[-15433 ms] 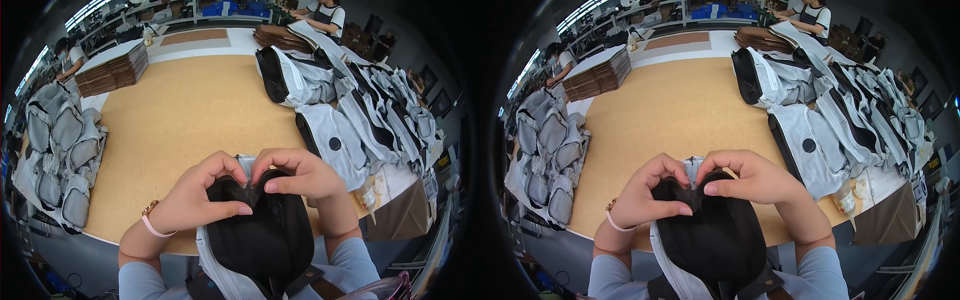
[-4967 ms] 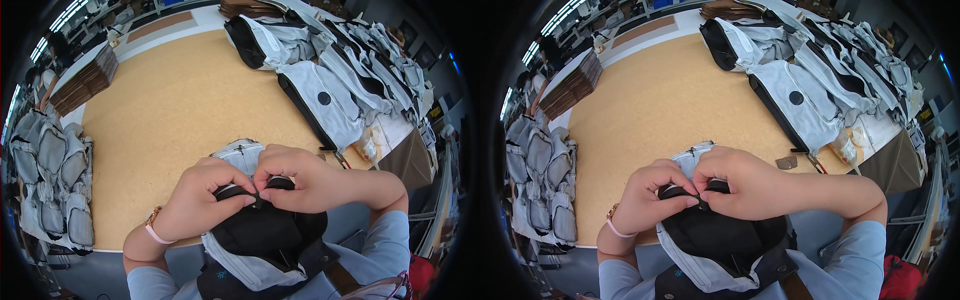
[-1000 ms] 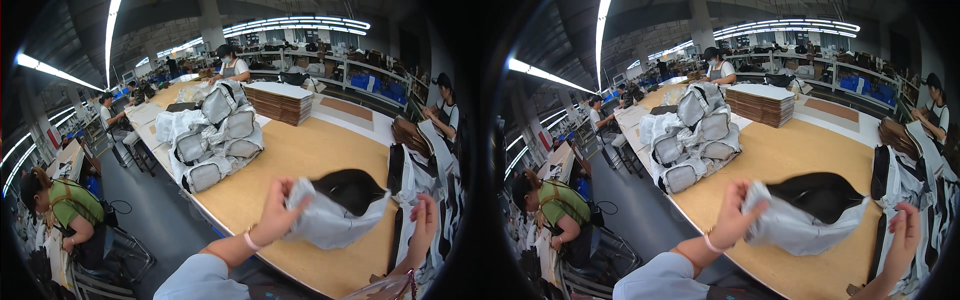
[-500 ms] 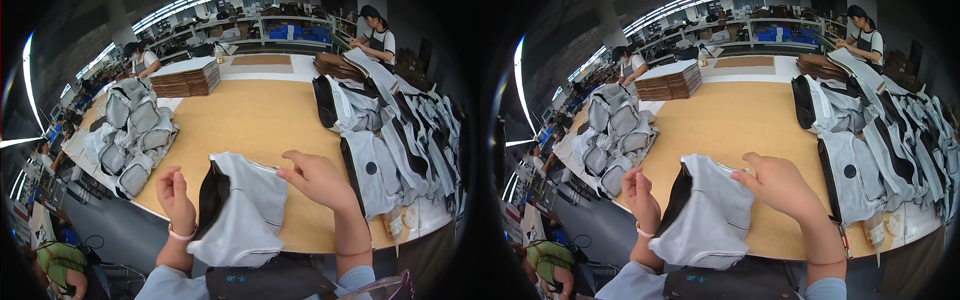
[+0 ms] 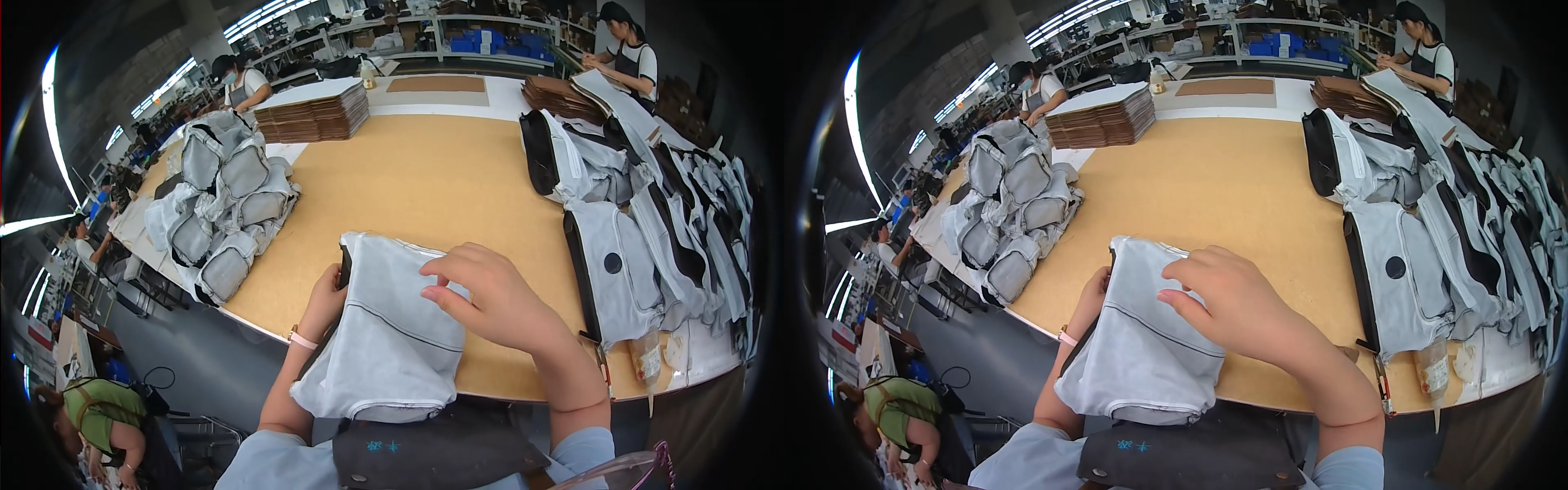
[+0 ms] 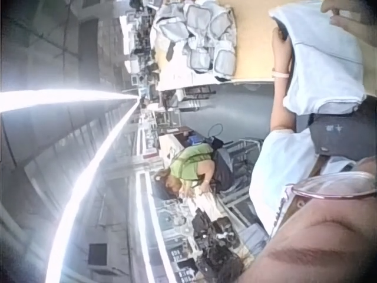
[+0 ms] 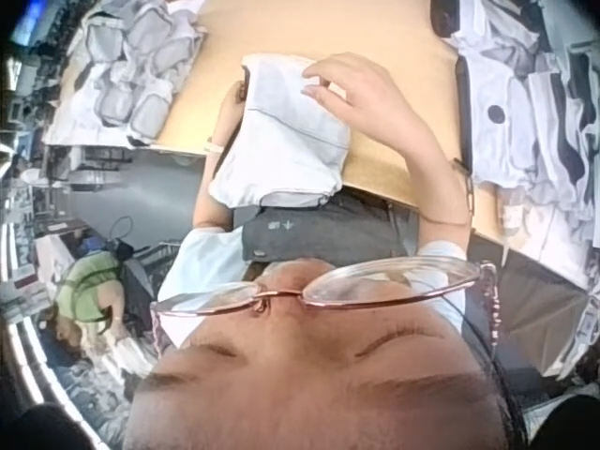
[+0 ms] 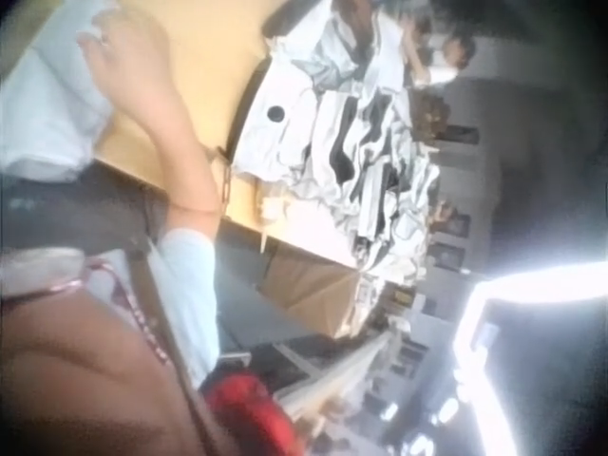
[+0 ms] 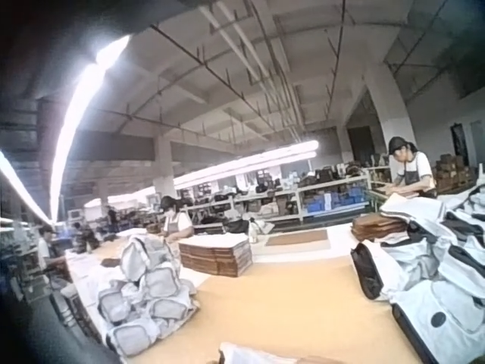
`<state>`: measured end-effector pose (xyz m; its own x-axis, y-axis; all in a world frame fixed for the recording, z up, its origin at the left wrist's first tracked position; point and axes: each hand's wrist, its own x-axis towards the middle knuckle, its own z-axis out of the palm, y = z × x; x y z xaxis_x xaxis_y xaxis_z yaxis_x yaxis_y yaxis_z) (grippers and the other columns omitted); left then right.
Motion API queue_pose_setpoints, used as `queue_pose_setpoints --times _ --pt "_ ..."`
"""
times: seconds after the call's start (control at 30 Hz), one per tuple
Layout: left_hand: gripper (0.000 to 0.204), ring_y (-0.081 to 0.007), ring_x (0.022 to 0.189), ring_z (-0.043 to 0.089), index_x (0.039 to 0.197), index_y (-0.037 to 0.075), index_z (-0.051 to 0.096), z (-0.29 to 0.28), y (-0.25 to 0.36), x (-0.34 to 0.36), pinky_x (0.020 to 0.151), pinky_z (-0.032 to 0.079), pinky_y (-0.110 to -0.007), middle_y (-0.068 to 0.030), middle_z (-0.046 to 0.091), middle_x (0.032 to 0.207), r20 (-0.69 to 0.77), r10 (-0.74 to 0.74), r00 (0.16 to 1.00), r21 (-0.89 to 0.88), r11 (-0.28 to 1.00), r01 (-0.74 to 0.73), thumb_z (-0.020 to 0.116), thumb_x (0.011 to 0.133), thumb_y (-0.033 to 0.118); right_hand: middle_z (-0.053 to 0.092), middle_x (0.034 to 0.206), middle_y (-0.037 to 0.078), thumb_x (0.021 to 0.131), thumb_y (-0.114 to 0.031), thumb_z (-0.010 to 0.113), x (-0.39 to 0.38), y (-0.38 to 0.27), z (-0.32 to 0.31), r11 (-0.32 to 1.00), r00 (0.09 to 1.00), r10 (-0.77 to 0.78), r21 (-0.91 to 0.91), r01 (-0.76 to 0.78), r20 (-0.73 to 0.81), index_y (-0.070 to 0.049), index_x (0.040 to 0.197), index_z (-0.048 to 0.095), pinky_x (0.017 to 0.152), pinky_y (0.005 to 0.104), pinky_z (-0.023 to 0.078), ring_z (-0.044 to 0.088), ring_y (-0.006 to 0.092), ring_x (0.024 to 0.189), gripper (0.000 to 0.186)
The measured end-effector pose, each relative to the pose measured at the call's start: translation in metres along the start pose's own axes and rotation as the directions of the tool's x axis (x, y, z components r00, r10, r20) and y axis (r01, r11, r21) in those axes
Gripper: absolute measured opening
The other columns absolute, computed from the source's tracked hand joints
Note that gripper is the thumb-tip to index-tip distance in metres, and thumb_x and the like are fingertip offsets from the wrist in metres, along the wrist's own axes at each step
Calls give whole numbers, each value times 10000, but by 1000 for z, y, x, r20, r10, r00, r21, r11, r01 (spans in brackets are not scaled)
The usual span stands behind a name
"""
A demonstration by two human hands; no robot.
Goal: Trimming loose threads from the seams of finished bags using snippers.
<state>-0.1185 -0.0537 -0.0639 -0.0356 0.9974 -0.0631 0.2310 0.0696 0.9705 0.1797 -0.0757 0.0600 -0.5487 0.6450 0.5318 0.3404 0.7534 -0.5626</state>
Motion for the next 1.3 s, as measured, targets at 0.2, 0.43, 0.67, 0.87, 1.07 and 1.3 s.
queue_pose_setpoints --times 0.2,0.43,0.67,0.87,1.07,1.3 --pt "302 -103 757 623 1170 11 464 33 115 -16 681 487 -227 -65 667 890 144 185 972 -338 932 -127 575 891 -19 590 849 126 816 -209 706 -5 -8 -13 999 981 -27 16 31 -193 2 1003 605 724 393 462 565 301 815 299" --pt "335 -75 524 355 1140 32 465 73 161 -51 505 302 -250 9 392 595 104 435 894 123 887 -446 553 825 -38 514 918 165 702 -273 789 -16 -33 -15 908 963 10 -400 -122 -269 53 1108 493 722 375 453 523 308 815 598" --pt "317 -81 528 357 1128 13 479 92 178 -61 505 310 -248 9 365 592 90 599 796 200 772 -603 541 824 -51 492 903 163 697 -262 788 -18 -33 -13 918 949 -11 -379 -115 -315 41 1055 494 686 372 449 521 314 807 553" --pt "334 -105 499 367 1110 8 505 106 184 -54 481 326 -261 -8 371 584 45 707 706 286 668 -687 563 787 -55 483 868 155 670 -51 670 -8 -11 -16 806 890 25 -517 -287 -455 14 947 488 675 423 438 540 316 783 338" --pt "299 -36 536 346 1044 26 598 101 192 -79 513 265 -201 35 388 586 70 707 704 455 605 -653 662 767 -69 503 803 107 677 10 631 -14 -19 -26 840 783 -295 -539 -59 -547 -13 966 563 614 389 429 534 283 702 297" --pt "213 -185 604 521 862 79 679 84 169 -62 604 456 -322 -53 543 667 114 819 563 449 463 -764 767 678 19 536 811 106 678 26 639 -15 -28 -26 901 793 -314 -426 76 -522 -9 1003 602 579 376 447 559 268 684 329"
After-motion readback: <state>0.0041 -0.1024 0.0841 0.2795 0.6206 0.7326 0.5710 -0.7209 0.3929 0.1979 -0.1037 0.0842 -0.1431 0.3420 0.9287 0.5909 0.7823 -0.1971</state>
